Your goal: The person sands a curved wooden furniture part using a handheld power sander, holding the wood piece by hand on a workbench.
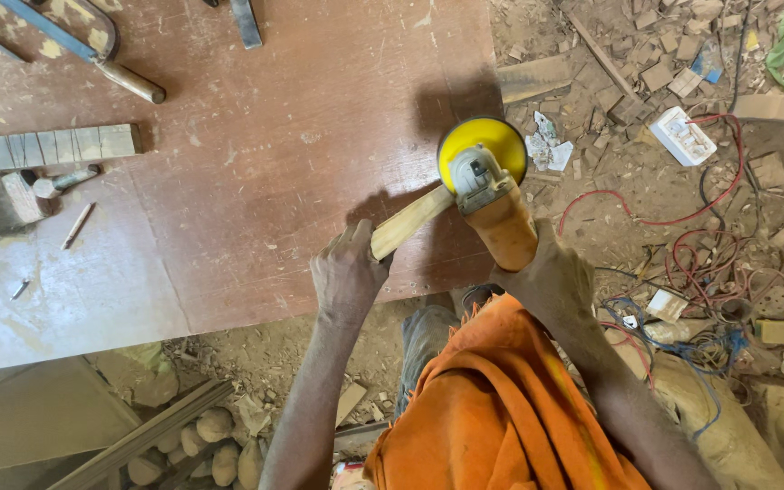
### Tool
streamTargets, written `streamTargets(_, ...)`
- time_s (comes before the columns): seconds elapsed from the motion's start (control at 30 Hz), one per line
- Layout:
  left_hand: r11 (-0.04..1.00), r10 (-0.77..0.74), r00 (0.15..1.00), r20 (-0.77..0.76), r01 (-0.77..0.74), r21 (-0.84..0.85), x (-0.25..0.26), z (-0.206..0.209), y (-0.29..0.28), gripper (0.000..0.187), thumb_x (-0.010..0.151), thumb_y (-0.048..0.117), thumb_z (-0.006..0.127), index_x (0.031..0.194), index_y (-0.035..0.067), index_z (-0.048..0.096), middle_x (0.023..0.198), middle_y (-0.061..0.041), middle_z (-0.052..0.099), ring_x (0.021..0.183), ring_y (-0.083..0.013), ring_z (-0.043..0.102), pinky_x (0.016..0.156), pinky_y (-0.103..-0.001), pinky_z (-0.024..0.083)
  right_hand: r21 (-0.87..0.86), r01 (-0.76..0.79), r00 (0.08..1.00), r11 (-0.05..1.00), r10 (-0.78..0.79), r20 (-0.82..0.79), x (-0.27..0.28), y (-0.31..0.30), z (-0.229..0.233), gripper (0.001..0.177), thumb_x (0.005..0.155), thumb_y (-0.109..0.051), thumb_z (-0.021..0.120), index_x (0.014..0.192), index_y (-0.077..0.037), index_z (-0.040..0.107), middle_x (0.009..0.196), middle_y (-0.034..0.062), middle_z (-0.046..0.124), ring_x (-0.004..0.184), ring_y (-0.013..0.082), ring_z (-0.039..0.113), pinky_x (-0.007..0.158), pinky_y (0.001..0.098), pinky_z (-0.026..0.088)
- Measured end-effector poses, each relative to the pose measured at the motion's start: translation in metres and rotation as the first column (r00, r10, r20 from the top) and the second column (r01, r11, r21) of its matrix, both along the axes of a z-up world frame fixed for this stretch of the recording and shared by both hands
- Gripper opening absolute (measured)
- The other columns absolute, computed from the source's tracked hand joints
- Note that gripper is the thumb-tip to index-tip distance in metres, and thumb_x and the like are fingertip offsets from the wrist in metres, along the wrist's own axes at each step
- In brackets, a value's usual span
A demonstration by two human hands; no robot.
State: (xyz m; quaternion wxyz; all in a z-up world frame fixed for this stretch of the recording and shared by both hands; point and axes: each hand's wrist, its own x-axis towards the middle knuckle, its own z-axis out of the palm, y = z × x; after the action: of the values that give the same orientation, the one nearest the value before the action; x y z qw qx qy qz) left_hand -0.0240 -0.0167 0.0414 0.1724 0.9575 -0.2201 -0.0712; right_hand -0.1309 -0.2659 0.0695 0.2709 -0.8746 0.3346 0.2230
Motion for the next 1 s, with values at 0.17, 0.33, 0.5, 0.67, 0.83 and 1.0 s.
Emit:
streamTargets(0.17, 1.0, 0.0, 1.0, 0.016, 0.0, -0.011, 0.001, 0.001, 0.002, 0.033, 0.081, 0.028, 0.088, 0.089, 0.01, 0.061, 0.069, -0.002, 0.065, 0.054, -0.0135, 0.063, 0.047, -0.033, 0.052, 0.054, 0.09, 0.993, 0.995, -0.093, 0.071, -0.01, -0.006, -0.006, 0.071, 0.062, -0.035, 0.088, 0.12, -0.008, 0.058, 0.095, 0.023, 0.074, 0.09, 0.0431, 0.073, 0.084, 0.0536, 0.056)
streamTargets(0.33, 0.999, 0.013, 0.998, 0.054, -0.01, -0.052, 0.0, 0.008, 0.0, 0.036, 0.078, 0.028, 0.089, 0.086, 0.009, 0.059, 0.072, -0.004, 0.065, 0.059, -0.0172, 0.066, 0.051, -0.036, 0.054, 0.134, 0.064, 0.991, 0.989, -0.078, 0.105, -0.017, -0.007, -0.017, 0.074, 0.058, -0.036, 0.091, 0.118, -0.007, 0.059, 0.097, 0.0235, 0.074, 0.094, 0.0427, 0.072, 0.085, 0.0535, 0.055)
streamTargets(0.5, 0.999, 0.044, 0.997, -0.07, -0.045, -0.023, 0.003, 0.009, 0.0, 0.035, 0.081, 0.028, 0.088, 0.087, 0.008, 0.059, 0.073, -0.004, 0.066, 0.057, -0.0185, 0.068, 0.051, -0.038, 0.056, 0.118, 0.037, 0.996, 0.992, -0.045, 0.075, -0.013, -0.002, -0.018, 0.075, 0.058, -0.035, 0.092, 0.119, -0.007, 0.06, 0.098, 0.0241, 0.073, 0.095, 0.0424, 0.072, 0.086, 0.0528, 0.055)
streamTargets(0.67, 0.999, 0.014, 1.0, 0.004, -0.013, -0.038, 0.002, 0.007, 0.0, 0.032, 0.078, 0.024, 0.087, 0.092, 0.01, 0.061, 0.074, -0.003, 0.067, 0.06, -0.0189, 0.069, 0.052, -0.038, 0.056, 0.139, 0.046, 0.998, 0.989, -0.053, 0.045, -0.007, -0.001, -0.009, 0.083, 0.056, -0.033, 0.092, 0.126, -0.008, 0.056, 0.1, 0.0233, 0.074, 0.096, 0.0415, 0.072, 0.088, 0.0522, 0.055)
streamTargets(0.83, 1.0, 0.01, 1.0, -0.011, -0.01, -0.02, 0.003, 0.007, 0.001, 0.035, 0.077, 0.026, 0.088, 0.091, 0.01, 0.061, 0.073, -0.004, 0.067, 0.06, -0.0191, 0.068, 0.052, -0.038, 0.056, 0.12, 0.024, 1.0, 0.992, -0.026, 0.018, 0.0, 0.001, -0.003, 0.077, 0.058, -0.033, 0.091, 0.122, -0.007, 0.057, 0.097, 0.024, 0.074, 0.095, 0.0428, 0.072, 0.088, 0.0531, 0.055)
streamTargets(1.0, 1.0, 0.004, 1.0, -0.011, -0.005, -0.031, 0.003, 0.009, 0.002, 0.033, 0.077, 0.025, 0.087, 0.092, 0.01, 0.062, 0.072, -0.004, 0.066, 0.06, -0.0193, 0.069, 0.052, -0.038, 0.055, 0.126, 0.035, 0.999, 0.991, -0.037, 0.019, 0.004, 0.001, 0.006, 0.071, 0.059, -0.033, 0.091, 0.115, -0.006, 0.058, 0.095, 0.025, 0.073, 0.094, 0.0438, 0.072, 0.086, 0.0539, 0.055)
